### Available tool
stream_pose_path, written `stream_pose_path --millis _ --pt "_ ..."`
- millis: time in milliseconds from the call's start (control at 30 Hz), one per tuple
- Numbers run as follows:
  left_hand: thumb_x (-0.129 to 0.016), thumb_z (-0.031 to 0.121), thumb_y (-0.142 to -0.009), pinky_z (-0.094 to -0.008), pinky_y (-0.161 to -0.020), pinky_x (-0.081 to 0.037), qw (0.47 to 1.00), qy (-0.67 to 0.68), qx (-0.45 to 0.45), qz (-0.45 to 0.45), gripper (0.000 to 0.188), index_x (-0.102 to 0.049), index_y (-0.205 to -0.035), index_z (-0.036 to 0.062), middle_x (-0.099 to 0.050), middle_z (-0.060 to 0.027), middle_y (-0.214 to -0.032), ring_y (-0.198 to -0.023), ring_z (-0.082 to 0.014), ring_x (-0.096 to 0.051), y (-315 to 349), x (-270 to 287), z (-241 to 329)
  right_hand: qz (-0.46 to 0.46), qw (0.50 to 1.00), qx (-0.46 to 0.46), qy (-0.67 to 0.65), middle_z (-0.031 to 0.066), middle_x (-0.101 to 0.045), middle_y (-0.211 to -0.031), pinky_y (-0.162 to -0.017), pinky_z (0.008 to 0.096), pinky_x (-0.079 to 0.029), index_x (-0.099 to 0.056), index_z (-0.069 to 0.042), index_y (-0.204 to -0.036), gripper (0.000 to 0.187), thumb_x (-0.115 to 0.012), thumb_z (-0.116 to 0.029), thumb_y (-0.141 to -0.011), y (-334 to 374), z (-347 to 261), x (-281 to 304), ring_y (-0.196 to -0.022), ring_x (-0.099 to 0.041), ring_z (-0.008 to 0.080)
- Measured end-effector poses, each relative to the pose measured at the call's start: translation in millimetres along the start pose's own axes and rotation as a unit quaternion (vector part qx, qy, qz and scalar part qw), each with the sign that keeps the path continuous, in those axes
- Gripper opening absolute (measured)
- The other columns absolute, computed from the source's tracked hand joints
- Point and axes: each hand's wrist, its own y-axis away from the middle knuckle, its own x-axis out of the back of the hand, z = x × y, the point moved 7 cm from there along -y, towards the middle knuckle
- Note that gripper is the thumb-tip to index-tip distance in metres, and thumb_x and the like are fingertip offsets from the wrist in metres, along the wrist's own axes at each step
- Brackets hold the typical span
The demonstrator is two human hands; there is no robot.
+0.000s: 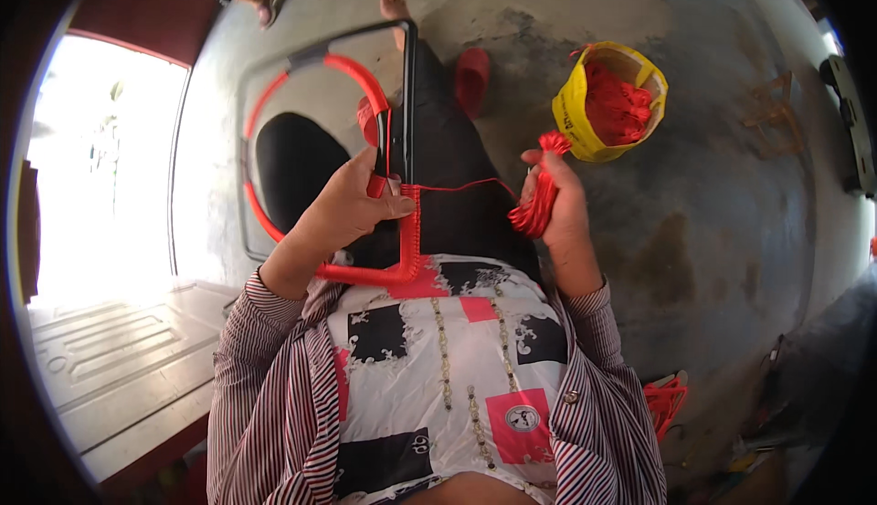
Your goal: The recorder is hand-wrapping a black circular frame, possibly for a steering wheel or furniture part, with red plastic twine.
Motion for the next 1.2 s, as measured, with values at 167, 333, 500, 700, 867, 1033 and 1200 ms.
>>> stream_pose_path --millis 167,333,500,700,867,1033,1200 --pt "-0.057 0.017 -0.096 -0.0205 -0.04 -0.027 0.926 0.354 0.113 -0.07 0.018 -0.043 -0.088 0.0073 -0.042 0.0006 -0.064 -0.047 -0.0048 -0.034 19.0 -21.2 -48.3 0.013 0.997 0.045 -0.063 0.0035 -0.05 -0.067 -0.051 0.0315 -0.041 -0.057 -0.001 -0.104 0.035 -0.05 -0.035 -0.097 -15.2 -53.2 57.8 -0.056 -0.046 0.0154" --pt "-0.051 0.019 -0.099 -0.0209 -0.039 -0.029 0.858 0.486 0.101 -0.129 0.016 -0.046 -0.088 0.0084 -0.045 -0.0013 -0.065 -0.045 -0.007 -0.035 11.4 -24.1 -57.9 0.321 0.902 0.254 -0.136 0.0108 -0.064 -0.093 -0.074 0.0406 -0.051 -0.058 -0.003 -0.107 0.028 -0.048 -0.027 -0.098 20.2 -136.7 207.2 -0.083 -0.06 0.0246" --pt "-0.048 0.019 -0.099 -0.0249 -0.041 -0.036 0.859 0.485 0.092 -0.135 0.015 -0.05 -0.09 0.0072 -0.048 -0.0034 -0.068 -0.047 -0.0114 -0.041 13.0 -25.1 -57.9 0.28 0.937 0.207 -0.007 0.0106 -0.065 -0.096 -0.082 0.0408 -0.051 -0.062 -0.008 -0.107 0.023 -0.056 -0.027 -0.094 9.0 -131.3 179.8 -0.085 -0.061 0.0249" --pt "-0.048 0.027 -0.098 -0.0292 -0.056 -0.045 0.826 0.558 0.011 0.076 0.024 -0.054 -0.09 0.0055 -0.052 -0.0033 -0.078 -0.066 -0.0124 -0.051 3.6 -12.5 -90.6 0.037 0.681 0.319 0.658 0.0063 -0.058 -0.079 -0.063 0.0335 -0.045 -0.069 -0.006 -0.095 0.024 -0.074 -0.024 -0.08 2.8 -87.7 -94.3 -0.072 -0.058 0.0215" --pt "-0.051 0.029 -0.097 -0.0284 -0.063 -0.049 0.784 0.614 -0.069 -0.057 0.025 -0.058 -0.094 0.0051 -0.053 -0.0017 -0.078 -0.073 -0.0118 -0.056 11.5 -9.0 -77.3 -0.234 0.63 0.385 0.632 0.005 -0.059 -0.09 -0.068 0.036 -0.05 -0.064 -0.014 -0.115 0.045 -0.074 -0.006 -0.071 40.4 -24.1 -196.6 -0.074 -0.06 0.0233" --pt "-0.053 0.023 -0.089 -0.0302 -0.069 -0.052 0.83 0.557 0.022 0.016 0.03 -0.06 -0.11 0.0023 -0.066 -0.0106 -0.099 -0.082 -0.0178 -0.064 18.4 -11.8 -81.6 -0.307 0.802 0.209 0.467 0.002 -0.062 -0.096 -0.076 0.0281 -0.051 -0.063 -0.008 -0.109 0.029 -0.065 -0.002 -0.081 26.7 9.6 -172.3 -0.085 -0.062 0.0143" --pt "-0.052 0.007 -0.079 -0.0341 -0.074 -0.053 0.732 0.681 -0.004 0.005 0.033 -0.059 -0.11 -0.0004 -0.066 -0.0124 -0.097 -0.082 -0.0216 -0.064 25.5 -10.1 -70.7 -0.233 0.942 -0.175 0.165 0.0024 -0.062 -0.096 -0.079 0.0255 -0.049 -0.058 -0.003 -0.103 0.013 -0.059 -0.009 -0.091 1.5 55.4 -124.3 -0.087 -0.059 0.009"
